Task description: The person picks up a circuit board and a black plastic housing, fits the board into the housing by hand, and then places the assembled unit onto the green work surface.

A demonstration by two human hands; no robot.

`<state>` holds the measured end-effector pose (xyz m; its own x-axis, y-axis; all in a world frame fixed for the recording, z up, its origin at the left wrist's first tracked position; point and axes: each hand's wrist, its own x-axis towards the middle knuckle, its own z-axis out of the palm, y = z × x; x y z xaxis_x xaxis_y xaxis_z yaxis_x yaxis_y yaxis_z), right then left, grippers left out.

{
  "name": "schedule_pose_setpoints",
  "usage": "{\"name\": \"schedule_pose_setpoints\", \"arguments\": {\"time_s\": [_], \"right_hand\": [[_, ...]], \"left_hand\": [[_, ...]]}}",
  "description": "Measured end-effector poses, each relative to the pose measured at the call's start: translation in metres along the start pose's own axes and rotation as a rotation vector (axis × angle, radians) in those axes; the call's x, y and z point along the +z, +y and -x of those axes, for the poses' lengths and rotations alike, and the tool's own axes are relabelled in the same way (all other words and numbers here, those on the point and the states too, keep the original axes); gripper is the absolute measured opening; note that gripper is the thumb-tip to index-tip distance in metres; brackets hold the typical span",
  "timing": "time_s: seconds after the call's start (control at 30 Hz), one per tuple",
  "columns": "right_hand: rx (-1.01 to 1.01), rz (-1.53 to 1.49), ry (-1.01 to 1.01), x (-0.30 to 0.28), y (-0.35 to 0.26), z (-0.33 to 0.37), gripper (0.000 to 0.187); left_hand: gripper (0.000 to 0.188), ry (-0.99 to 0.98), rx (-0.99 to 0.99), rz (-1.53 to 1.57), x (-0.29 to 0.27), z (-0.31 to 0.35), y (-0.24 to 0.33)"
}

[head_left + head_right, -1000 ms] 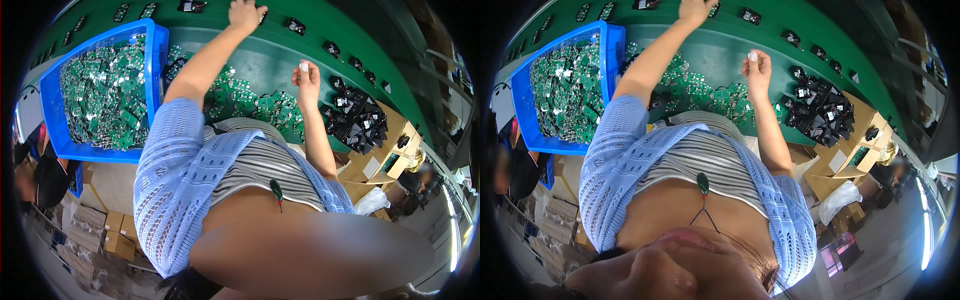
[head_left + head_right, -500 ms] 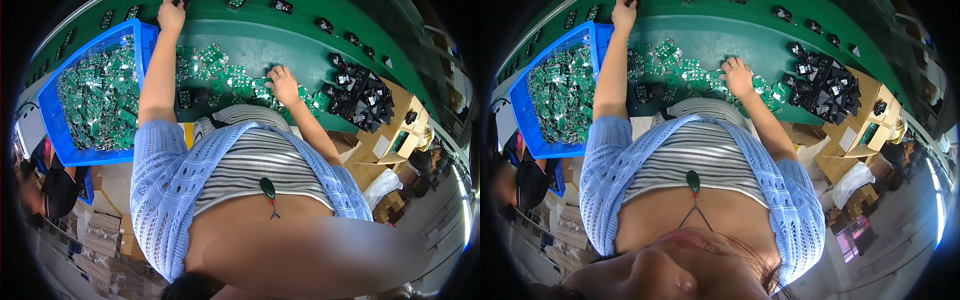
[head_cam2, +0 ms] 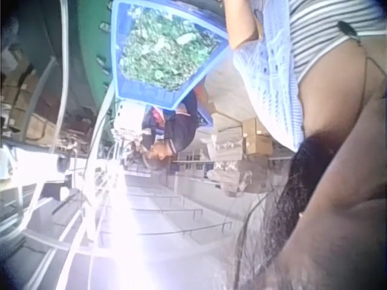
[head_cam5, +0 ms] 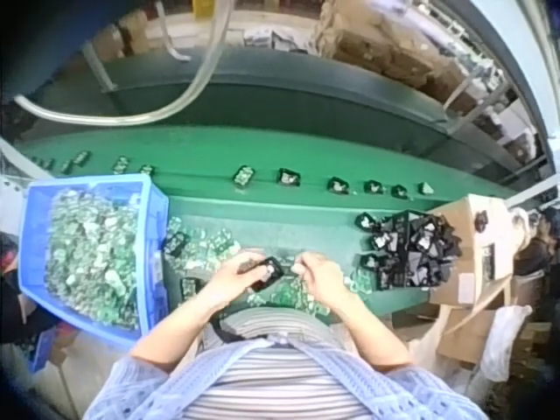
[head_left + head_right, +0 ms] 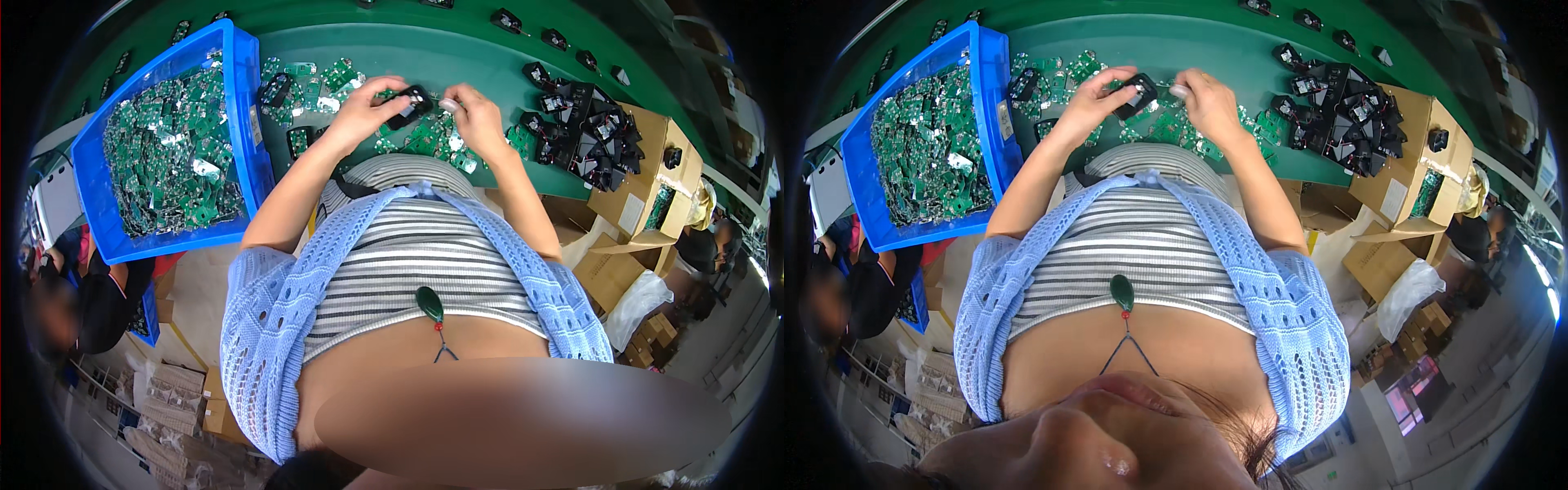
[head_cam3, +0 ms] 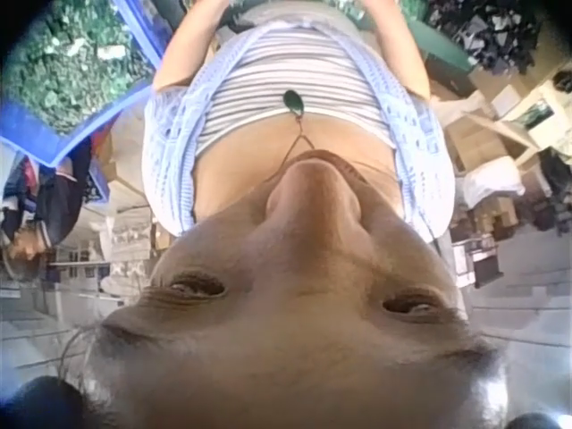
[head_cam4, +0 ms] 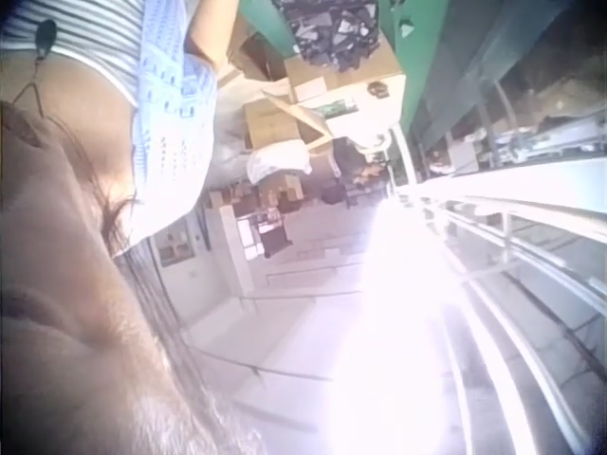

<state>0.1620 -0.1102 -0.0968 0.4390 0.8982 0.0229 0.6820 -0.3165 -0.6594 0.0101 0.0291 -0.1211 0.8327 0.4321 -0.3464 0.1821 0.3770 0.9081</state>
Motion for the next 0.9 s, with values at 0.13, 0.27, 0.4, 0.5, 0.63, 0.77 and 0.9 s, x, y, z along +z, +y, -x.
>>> {"name": "schedule_pose_setpoints", "arguments": {"time_s": [0.13, 0.27, 0.4, 0.5, 0.63, 0.77, 0.9], "right_hand": [[0.126, -0.298, 0.008, -0.024, -0.026, -0.006, 0.008], [0.282, -1.022, 0.178, -0.031, -0.054, -0.009, 0.017], [0.287, -1.127, 0.100, -0.025, -0.066, 0.001, 0.018], [0.259, -1.132, 0.195, -0.018, -0.063, 0.005, 0.018], [0.228, -1.128, 0.284, -0.017, -0.065, 0.005, 0.016], [-0.302, -0.348, 0.560, -0.034, -0.060, 0.004, 0.019], [-0.568, -0.183, 0.381, -0.038, -0.068, 0.002, 0.019]], "left_hand": [[0.021, -0.145, -0.057, 0.128, 0.013, 0.016, 0.048], [0.021, 0.014, -0.006, 0.501, 0.027, 0.026, 0.062], [0.023, 0.047, 0.009, 0.616, 0.037, 0.033, 0.072], [0.023, 0.018, -0.004, 0.597, 0.038, 0.036, 0.073], [0.025, 0.076, 0.066, 0.424, 0.038, 0.041, 0.073], [0.021, -0.112, -0.008, 0.675, 0.029, 0.049, 0.097], [0.027, -0.211, -0.081, 0.654, 0.029, 0.049, 0.097]]}}
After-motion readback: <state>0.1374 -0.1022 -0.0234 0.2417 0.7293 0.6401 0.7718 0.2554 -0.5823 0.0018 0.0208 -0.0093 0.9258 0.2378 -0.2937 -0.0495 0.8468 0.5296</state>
